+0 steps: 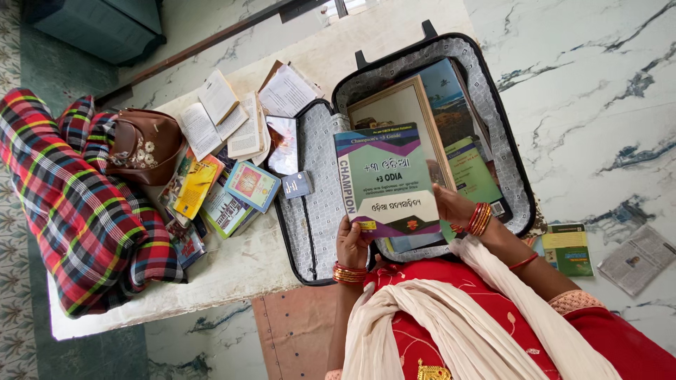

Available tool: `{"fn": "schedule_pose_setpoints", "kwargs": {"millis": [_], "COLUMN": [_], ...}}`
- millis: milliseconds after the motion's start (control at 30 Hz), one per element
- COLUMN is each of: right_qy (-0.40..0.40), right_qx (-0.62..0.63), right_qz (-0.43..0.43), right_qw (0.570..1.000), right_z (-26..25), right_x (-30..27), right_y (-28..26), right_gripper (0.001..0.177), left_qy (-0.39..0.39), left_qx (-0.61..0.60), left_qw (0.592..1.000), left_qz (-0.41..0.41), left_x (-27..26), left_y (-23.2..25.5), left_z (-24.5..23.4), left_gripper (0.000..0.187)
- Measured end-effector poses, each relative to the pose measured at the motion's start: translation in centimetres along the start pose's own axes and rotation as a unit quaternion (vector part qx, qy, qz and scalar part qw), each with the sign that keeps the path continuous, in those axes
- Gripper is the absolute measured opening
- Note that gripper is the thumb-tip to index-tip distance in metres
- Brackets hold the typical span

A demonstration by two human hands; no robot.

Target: The person places several books, small notebooks, and a framed picture into an open suitcase, arranging them in the main compartment one at a time.

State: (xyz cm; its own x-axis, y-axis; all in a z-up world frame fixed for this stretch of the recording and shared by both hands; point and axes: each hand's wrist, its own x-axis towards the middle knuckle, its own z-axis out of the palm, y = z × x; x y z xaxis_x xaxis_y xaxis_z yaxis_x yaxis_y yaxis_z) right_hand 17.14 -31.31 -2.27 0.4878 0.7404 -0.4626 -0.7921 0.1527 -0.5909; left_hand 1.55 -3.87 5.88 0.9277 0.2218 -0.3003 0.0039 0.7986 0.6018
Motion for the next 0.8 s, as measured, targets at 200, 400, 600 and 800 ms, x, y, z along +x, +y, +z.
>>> {"fn": "schedule_pose_setpoints", "kwargs": {"millis": [200,400,600,800], "right_qy": [0.089,0.126,0.187,0.339], "right_qx": [0.040,-0.331,-0.603,-0.454], "right_qz": [-0.159,-0.100,0.106,0.036], "right_qw": [0.982,0.930,0.768,0.824], "right_z": [1.0,-0.5,-1.2,-3.7], "right_x": [-3.7,-4.0,-2.9,-0.7], "right_y": [-6.1,-6.7,-1.0,2.3], "right_gripper": [0.097,0.092,0.112,0.105], "left_qy": [0.035,-0.015,0.014,0.004], "left_qx": [0.196,0.433,0.658,0.656], "left_qw": [0.979,0.896,0.748,0.748], "left_qz": [-0.043,-0.096,-0.085,-0.097], "left_x": [0.7,-0.3,-2.7,-2.8], "left_y": [-5.0,-5.9,-4.4,-3.2], "left_z": [-0.9,-2.4,-0.5,1.1], "left_gripper": [0.031,0.026,0.022,0.022]}}
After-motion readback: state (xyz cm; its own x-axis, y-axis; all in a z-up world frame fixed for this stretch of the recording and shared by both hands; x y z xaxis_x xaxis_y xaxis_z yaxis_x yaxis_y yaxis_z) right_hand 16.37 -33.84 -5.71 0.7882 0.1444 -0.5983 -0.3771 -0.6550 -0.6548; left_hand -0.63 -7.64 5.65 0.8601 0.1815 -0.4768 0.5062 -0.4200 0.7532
